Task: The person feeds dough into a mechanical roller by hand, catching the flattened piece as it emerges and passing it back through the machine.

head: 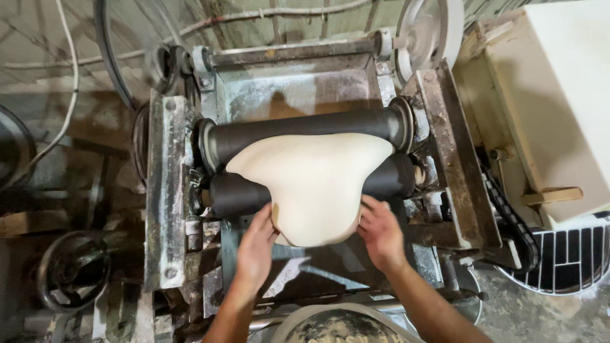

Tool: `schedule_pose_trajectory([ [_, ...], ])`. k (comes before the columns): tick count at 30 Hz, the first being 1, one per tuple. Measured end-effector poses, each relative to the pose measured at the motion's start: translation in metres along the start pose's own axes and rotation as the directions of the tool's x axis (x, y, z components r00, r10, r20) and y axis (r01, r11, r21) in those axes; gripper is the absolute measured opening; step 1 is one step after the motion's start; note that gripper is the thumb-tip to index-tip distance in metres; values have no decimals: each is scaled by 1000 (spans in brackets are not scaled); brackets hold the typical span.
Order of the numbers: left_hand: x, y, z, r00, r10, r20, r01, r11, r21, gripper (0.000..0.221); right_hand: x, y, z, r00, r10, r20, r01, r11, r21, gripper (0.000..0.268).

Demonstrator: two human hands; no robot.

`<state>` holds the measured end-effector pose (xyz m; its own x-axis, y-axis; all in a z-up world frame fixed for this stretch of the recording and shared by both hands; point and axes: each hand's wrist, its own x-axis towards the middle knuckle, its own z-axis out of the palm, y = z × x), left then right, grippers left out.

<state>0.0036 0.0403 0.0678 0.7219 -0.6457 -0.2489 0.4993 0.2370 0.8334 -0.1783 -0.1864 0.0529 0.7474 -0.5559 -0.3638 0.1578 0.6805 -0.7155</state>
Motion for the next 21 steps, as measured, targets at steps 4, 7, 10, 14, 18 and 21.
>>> schedule_pose_trajectory([
  [4,-17,-23,-53,991,-55,-121,79,977,199,68,11,28,-73,952,20,-306,-40,998,-58,60],
  [7,-3,-85,-101,846,-451,-283,503,852,145,66,49,86,-141,867,245,-435,-336,931,-145,63],
  [10,42,-134,-122,657,-697,-287,731,682,16,65,106,138,-175,705,488,-515,-655,726,-209,64],
  [14,143,-139,-103,745,-643,-179,637,765,-95,64,174,148,-157,828,477,-295,-543,815,-203,63],
  [18,178,-113,-77,871,-488,-60,471,863,-182,62,194,136,-125,904,402,-146,-419,900,-122,62],
  [21,141,-105,-61,920,-389,38,390,907,-159,61,159,106,-75,934,344,-99,-350,935,-49,61],
])
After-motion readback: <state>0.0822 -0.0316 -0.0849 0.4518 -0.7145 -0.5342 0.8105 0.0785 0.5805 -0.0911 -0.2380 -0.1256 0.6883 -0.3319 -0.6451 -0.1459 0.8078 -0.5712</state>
